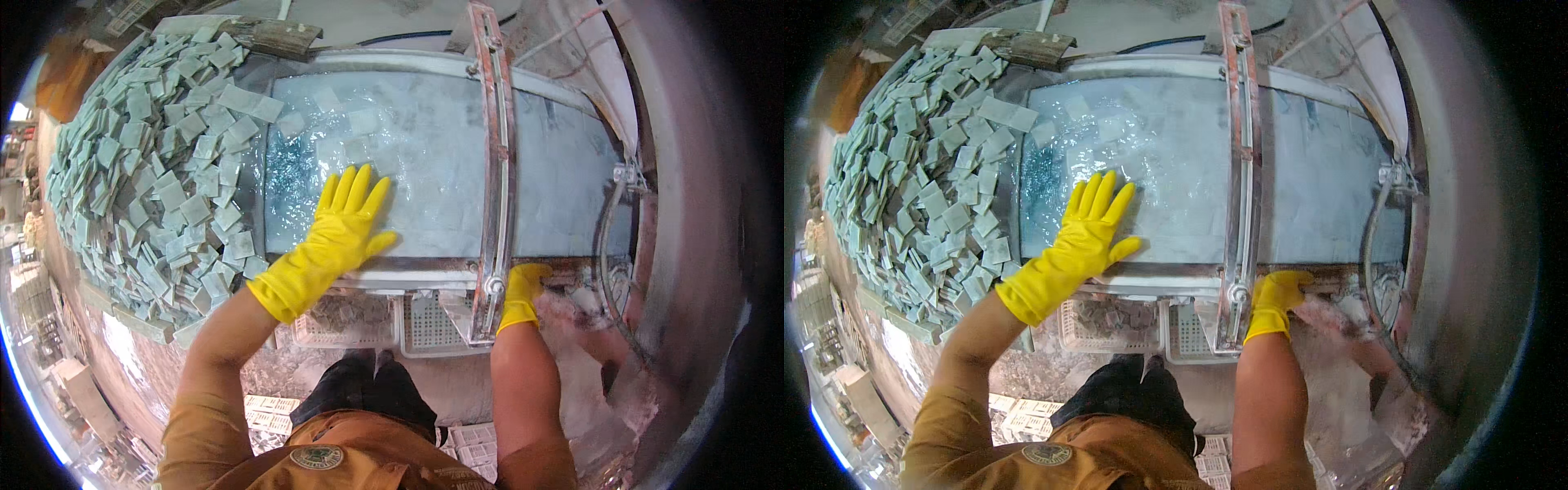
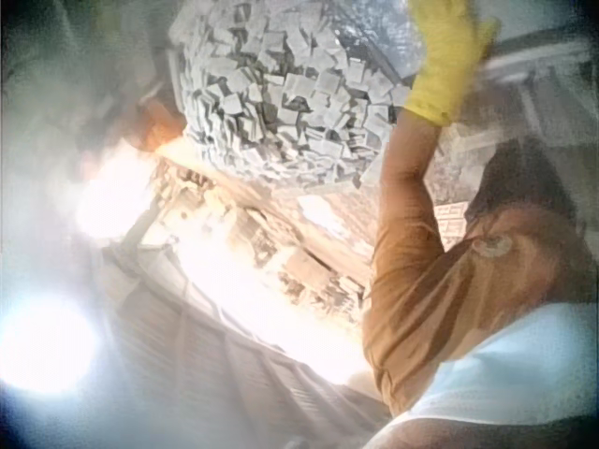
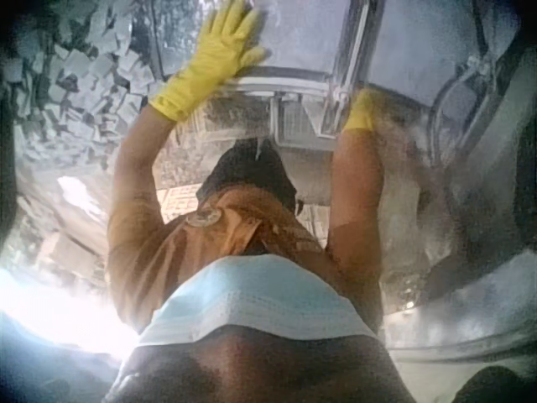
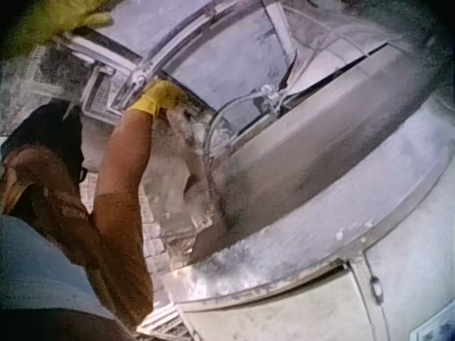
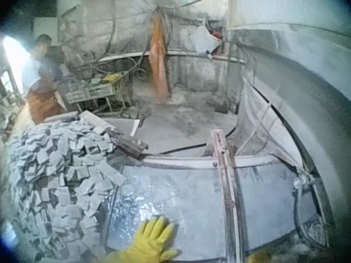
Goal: The person repeatedly picks up small rectangular tiles from a pile and washes them in a water-filled tray using both hands. The tiles are handled one at a time and then returned to the pile. A second person briefly assists by adding more tiles to the tray.
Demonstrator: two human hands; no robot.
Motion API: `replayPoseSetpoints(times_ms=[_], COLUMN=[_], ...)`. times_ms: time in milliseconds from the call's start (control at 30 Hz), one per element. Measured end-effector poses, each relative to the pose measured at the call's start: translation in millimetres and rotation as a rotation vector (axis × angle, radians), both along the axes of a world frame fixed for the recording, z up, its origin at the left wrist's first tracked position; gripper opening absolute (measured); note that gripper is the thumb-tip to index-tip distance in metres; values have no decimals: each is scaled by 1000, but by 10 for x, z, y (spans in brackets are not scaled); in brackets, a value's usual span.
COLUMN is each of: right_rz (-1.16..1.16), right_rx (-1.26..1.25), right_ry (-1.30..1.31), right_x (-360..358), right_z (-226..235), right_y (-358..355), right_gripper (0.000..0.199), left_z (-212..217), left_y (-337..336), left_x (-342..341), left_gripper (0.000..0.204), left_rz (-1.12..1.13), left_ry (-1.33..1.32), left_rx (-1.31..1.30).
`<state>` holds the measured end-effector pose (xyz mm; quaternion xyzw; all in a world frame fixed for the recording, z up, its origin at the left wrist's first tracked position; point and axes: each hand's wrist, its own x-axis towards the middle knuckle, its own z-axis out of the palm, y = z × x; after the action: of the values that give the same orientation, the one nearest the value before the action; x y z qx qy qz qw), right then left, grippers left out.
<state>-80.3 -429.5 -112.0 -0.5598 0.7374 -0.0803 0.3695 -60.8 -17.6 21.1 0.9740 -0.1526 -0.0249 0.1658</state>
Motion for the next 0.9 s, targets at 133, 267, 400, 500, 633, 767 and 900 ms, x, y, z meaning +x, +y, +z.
replayPoseSetpoints(times_ms=[133, 267, 400, 500, 633, 767, 900], right_rz=[-218, -267, -379, -296, -161, 903, -81], right_rx=[-97, -111, 84, 47, 31, -171, 9], right_ry=[-111, -178, -252, -196, -138, 635, -112], right_x=[81, 108, -71, -80, 29, -86, -87], right_z=[367, 383, 336, 302, 243, 82, 86], right_y=[220, 371, 256, 169, 245, 72, 137], right_gripper=[70, 76, 73, 74, 75, 75, 76], left_z=[12, 48, -252, -476, -317, -378, -230], left_y=[986, 2273, 1823, 1302, 1364, 1332, 940], left_x=[833, 1566, 1262, 736, 860, 865, 113], left_gripper=[85, 77, 78, 84, 83, 82, 90], left_rz=[130, 626, 577, 400, 369, 363, 252], left_ry=[-305, -202, -159, -160, -161, -207, -61], left_rx=[215, 581, 621, 422, 391, 384, 304])
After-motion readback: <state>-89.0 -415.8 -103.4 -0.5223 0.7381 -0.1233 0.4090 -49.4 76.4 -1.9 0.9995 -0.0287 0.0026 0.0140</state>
